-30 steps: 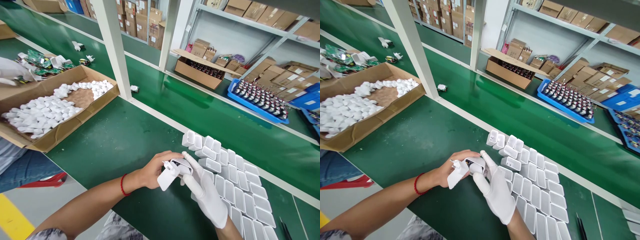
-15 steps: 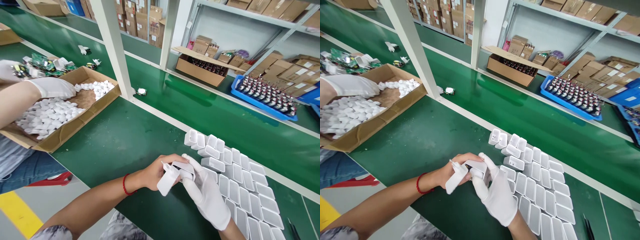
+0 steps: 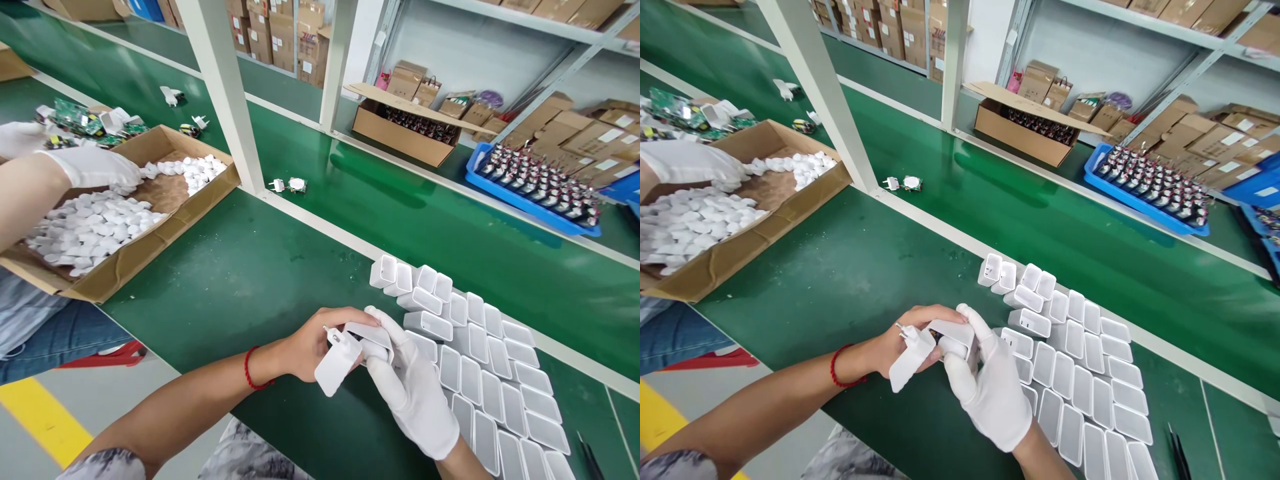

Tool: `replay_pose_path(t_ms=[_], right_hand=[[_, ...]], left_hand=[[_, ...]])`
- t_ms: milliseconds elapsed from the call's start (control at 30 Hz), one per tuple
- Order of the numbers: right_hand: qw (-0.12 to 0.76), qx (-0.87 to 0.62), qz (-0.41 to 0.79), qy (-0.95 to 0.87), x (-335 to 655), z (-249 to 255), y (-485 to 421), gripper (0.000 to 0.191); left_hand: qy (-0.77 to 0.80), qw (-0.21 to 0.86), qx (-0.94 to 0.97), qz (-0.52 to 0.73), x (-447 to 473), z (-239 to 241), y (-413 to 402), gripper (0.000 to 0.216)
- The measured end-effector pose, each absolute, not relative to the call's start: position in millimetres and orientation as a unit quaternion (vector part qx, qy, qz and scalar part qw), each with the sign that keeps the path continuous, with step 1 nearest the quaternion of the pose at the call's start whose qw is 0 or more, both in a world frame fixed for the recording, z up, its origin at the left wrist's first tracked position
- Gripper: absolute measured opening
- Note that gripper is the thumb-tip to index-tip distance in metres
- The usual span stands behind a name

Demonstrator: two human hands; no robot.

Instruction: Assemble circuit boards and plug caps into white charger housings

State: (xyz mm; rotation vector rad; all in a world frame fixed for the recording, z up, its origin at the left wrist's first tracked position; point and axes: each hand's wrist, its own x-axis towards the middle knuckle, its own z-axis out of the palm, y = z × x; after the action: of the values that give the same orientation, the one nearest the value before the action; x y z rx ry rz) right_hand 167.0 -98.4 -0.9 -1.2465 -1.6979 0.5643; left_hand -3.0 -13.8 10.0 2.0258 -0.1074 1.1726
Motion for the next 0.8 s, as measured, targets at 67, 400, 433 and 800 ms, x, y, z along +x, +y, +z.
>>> replay_pose_path(t_ms=[67, 400, 433, 800], right_hand=[[0.471, -0.509, 0.209, -0.69, 166, 1, -99, 0.051], [0.52, -0.466, 0.289, -0.655, 160, 4, -94, 0.05], [0.511, -0.475, 0.315, -0.643, 160, 5, -94, 0.056], [0.386, -0.488, 0.448, -0.642, 178, 25, -101, 0.069]], left_hand=[[-0.046, 0.397, 0.791, 0.463, -3, 12, -15, 0.041], [-0.034, 0.434, 0.778, 0.454, -4, 9, -16, 0.046], [-0.027, 0.44, 0.777, 0.45, -5, 9, -15, 0.045], [-0.035, 0.353, 0.839, 0.414, -5, 6, -11, 0.048]])
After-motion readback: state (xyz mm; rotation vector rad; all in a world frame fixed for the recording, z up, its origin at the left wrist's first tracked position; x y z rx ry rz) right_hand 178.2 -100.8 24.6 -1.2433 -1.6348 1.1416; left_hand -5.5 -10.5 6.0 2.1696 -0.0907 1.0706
